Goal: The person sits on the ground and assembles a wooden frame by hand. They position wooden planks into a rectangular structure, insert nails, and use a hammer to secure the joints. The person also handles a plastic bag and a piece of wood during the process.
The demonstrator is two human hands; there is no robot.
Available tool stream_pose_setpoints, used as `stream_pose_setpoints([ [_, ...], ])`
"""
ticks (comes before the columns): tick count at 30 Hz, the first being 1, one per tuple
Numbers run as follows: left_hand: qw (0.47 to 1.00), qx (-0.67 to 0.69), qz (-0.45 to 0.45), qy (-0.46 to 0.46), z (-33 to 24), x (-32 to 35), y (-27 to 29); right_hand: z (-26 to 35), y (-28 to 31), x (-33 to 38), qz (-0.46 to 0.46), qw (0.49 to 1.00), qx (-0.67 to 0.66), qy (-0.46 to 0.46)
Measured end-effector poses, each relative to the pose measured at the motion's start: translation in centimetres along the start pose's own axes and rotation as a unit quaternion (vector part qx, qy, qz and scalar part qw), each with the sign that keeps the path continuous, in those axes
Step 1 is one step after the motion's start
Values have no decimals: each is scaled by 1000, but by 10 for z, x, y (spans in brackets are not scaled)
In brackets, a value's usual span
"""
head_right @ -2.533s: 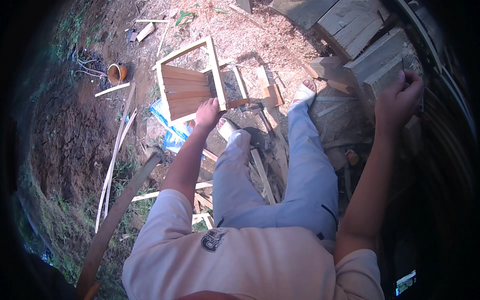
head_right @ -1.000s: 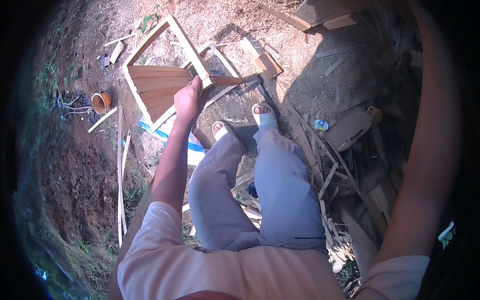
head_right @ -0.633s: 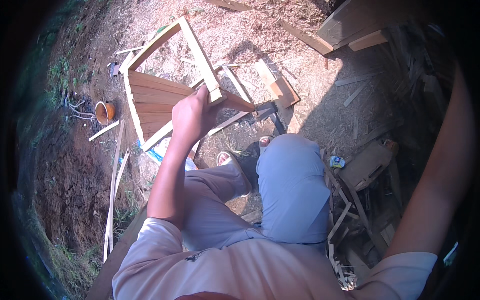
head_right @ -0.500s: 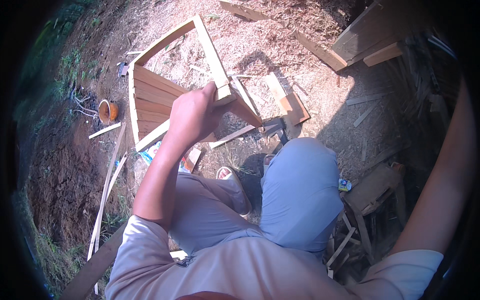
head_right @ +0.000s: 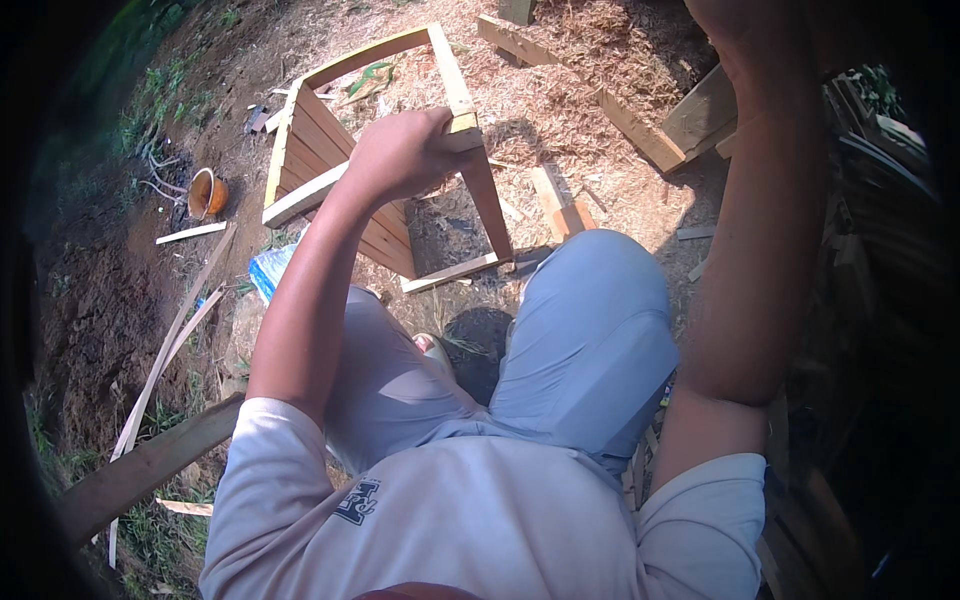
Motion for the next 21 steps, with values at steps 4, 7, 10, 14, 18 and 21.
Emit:
stream_pose_setpoints([
  [4,999,-20,-39,-14,14,-3,-7,-63,-88,74,173,971,47,-160],
  [7,994,-25,-97,-38,20,1,-12,-85,-99,92,228,964,96,-103],
  [10,995,-31,-85,-35,13,1,-8,-90,-104,99,255,953,130,-95],
  [14,994,-44,-90,-34,11,4,-10,-91,-116,111,265,947,134,-122],
  [18,994,-49,-95,-23,-1,8,3,-101,-116,114,241,952,156,-103],
  [21,994,-30,-98,-45,-6,21,37,-102,-117,115,213,960,135,-123],
])
Point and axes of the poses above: each hand's wrist, its own x-axis away from the middle knuckle, its own y-axis out of the back of the hand, z = x × y, the point moved 3 cm from there along -x, towards the middle knuckle, and after that the axes turned 15 degrees about -x, right-handed, at the moved point
